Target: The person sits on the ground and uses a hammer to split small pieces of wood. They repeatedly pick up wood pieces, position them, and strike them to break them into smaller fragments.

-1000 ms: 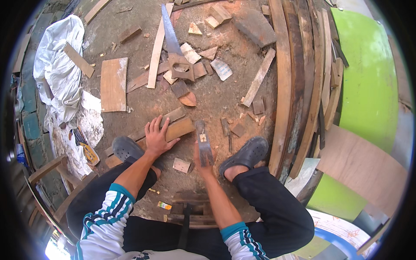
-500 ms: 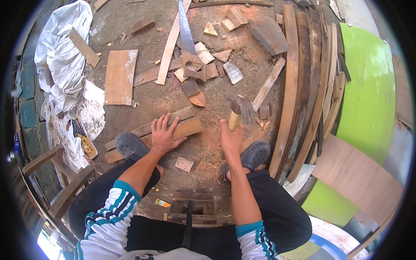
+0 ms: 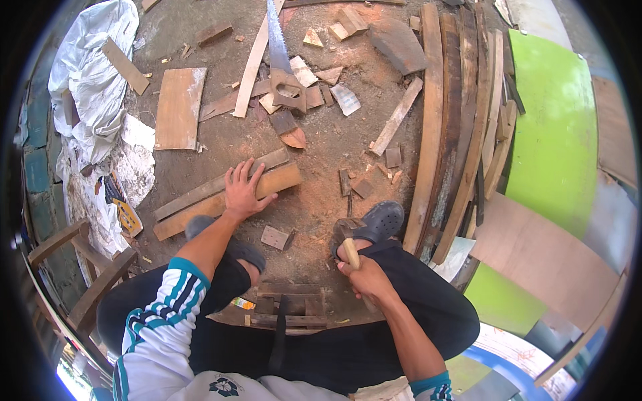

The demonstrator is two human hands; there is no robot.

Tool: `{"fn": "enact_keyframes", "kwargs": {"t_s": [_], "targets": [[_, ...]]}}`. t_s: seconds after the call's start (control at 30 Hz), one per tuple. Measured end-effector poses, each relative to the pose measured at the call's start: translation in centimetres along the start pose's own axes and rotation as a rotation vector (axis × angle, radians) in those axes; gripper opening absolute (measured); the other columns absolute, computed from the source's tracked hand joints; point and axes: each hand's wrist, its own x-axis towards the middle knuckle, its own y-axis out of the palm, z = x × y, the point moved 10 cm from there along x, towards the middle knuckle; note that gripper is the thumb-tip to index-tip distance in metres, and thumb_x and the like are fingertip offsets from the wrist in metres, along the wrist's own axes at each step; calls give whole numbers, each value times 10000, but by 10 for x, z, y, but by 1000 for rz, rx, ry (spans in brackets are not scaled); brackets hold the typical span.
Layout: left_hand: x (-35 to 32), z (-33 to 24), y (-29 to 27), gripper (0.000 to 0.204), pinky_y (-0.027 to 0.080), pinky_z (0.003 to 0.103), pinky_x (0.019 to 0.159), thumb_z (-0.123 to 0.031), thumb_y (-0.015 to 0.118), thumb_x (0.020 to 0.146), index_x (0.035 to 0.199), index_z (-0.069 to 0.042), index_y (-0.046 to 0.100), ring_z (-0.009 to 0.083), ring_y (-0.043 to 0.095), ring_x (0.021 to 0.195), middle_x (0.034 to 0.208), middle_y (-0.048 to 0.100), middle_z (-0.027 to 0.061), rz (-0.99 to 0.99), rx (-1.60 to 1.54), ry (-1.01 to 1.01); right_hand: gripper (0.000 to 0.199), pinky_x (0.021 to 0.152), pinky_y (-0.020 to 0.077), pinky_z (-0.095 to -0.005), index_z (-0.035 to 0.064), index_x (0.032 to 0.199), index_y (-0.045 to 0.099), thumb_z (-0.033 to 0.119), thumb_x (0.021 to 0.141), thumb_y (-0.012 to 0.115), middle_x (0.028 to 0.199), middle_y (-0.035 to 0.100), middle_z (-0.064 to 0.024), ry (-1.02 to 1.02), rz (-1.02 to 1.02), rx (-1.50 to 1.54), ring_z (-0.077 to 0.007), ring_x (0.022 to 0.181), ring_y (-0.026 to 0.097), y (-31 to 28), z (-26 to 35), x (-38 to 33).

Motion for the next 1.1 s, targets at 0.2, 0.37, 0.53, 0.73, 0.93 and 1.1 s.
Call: {"fn": "enact_keyframes", "kwargs": {"t_s": [0.2, 0.37, 0.53, 0.73, 0.93, 1.1], "targets": [[3, 2, -1, 816, 213, 573, 1158, -678, 650, 804, 1440, -187, 502, 342, 344, 1392, 1513, 390, 139, -59, -2, 30, 265, 438, 404, -289, 5, 972, 543, 261, 995, 610, 644, 464, 2, -162, -45, 114, -100, 487, 463, -19, 18, -78], [-2, -12, -9, 777, 242, 560, 1152, -634, 694, 797, 1344, -101, 550, 312, 381, 1392, 1529, 402, 139, -188, 37, 143, 254, 437, 406, -285, 29, 936, 527, 264, 1002, 600, 667, 466, 5, -255, -81, 197, -98, 508, 468, -16, 11, -52], [-7, -15, -6, 733, 441, 441, 980, -494, 809, 734, 1262, -57, 548, 314, 566, 1167, 1356, 536, 120, -102, -108, 136, 253, 436, 405, -282, 51, 918, 504, 269, 1002, 601, 679, 456, 9, -262, -4, 317, -93, 506, 450, -4, 9, -52], [-5, -41, -31, 694, 502, 408, 790, -335, 863, 682, 1268, -126, 556, 291, 608, 963, 1058, 573, 87, -157, -57, 106, 258, 421, 395, -284, 52, 918, 505, 274, 1001, 604, 671, 449, 12, -344, -9, 327, -89, 495, 447, -4, 11, -50], [-1, -30, -28, 638, 487, 416, 827, -273, 840, 716, 1279, -144, 569, 303, 595, 1011, 1106, 574, 88, -180, -138, 56, 267, 417, 393, -289, 29, 943, 526, 278, 996, 609, 646, 455, 9, -350, -49, 285, -93, 470, 450, -5, 10, -50], [8, -41, -31, 642, 403, 497, 1056, -281, 799, 765, 1323, -114, 529, 317, 498, 1269, 1332, 532, 116, -269, -6, 142, 303, 418, 408, -303, 17, 957, 546, 312, 997, 601, 627, 501, -16, -381, -96, 165, -119, 448, 495, -10, 12, -43]]}}
